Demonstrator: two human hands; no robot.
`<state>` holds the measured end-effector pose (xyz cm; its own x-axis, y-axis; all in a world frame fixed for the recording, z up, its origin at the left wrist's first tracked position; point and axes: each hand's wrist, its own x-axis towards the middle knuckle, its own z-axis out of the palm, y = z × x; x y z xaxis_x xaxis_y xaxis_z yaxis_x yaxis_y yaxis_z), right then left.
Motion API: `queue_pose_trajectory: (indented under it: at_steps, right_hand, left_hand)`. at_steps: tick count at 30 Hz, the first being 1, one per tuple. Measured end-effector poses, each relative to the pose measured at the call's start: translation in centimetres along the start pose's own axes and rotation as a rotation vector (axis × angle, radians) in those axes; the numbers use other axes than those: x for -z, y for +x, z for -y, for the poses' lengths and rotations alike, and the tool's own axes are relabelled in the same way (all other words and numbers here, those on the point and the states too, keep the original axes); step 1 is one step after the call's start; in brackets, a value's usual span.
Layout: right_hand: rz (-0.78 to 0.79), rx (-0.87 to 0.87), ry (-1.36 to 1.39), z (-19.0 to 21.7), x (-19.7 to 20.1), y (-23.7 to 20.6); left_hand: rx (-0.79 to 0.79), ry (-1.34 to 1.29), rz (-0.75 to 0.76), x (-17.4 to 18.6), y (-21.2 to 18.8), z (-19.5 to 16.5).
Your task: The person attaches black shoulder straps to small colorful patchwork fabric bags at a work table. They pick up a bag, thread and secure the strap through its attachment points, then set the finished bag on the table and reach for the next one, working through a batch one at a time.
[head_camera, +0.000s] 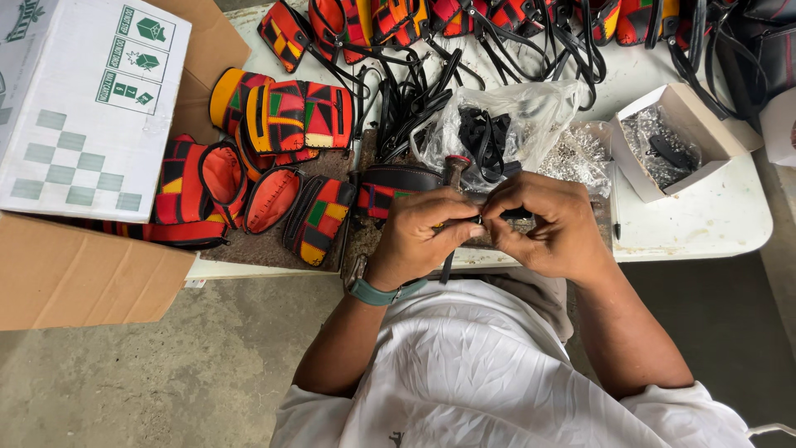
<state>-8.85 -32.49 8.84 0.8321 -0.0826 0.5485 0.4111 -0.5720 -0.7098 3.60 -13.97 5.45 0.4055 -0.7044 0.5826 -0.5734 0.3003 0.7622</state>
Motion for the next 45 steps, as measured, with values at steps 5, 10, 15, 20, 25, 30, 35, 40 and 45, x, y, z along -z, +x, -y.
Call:
queue_pose_trajectory:
  at_steps: [5,10,15,20,25,30,35,40,45]
  right_hand:
    - [-0.132,-0.175,0.336,-0.6,-1.0,-0.9]
    - [-0.215,-0.197,0.514,-2.2,-1.4,-2.0]
    - [-0.151,-0.223,0.493,-2.8,-0.9,-2.3]
    - [-0.209,-0.227,0.646,-2.7,-0.5,-2.3]
    - [-0.150,-0.185,0.691,-3.6,-0.6,-2.5]
    - [-0.110,-0.156,0.644,-3.9,-1.2,-2.6]
    - [-0.144,-0.172,0.501,-2.9,-1.4,-2.4]
    - [-0.194,-0.188,0.498,-2.8,-1.2,-2.2]
    - [-0.179,-0.217,0.430,-1.8,-1.8,-1.5]
  left_hand:
    - [-0.016,0.014,-0.076,-0.1,0.7,-0.9]
    - [0.116,-0.105,-0.037,-0.3,0.6,-0.8]
    - [0.059,-0.150,0.025,-0.1,0.6,-0.5]
    - [0.043,-0.195,-0.074,-1.1,0.7,-0.4]
    - [0.096,-0.220,-0.037,-0.9,0.2,0.0]
    - [0.136,-0.331,0.018,-0.3,-0.1,0.4]
    - [0.061,-0.218,-0.048,-0.6,0.1,0.6]
    - [0.130,-0.315,-0.070,-0.9,0.1,1.2]
    - [0.108,-0.205,-0.030,-0.4,-0.2,1.5]
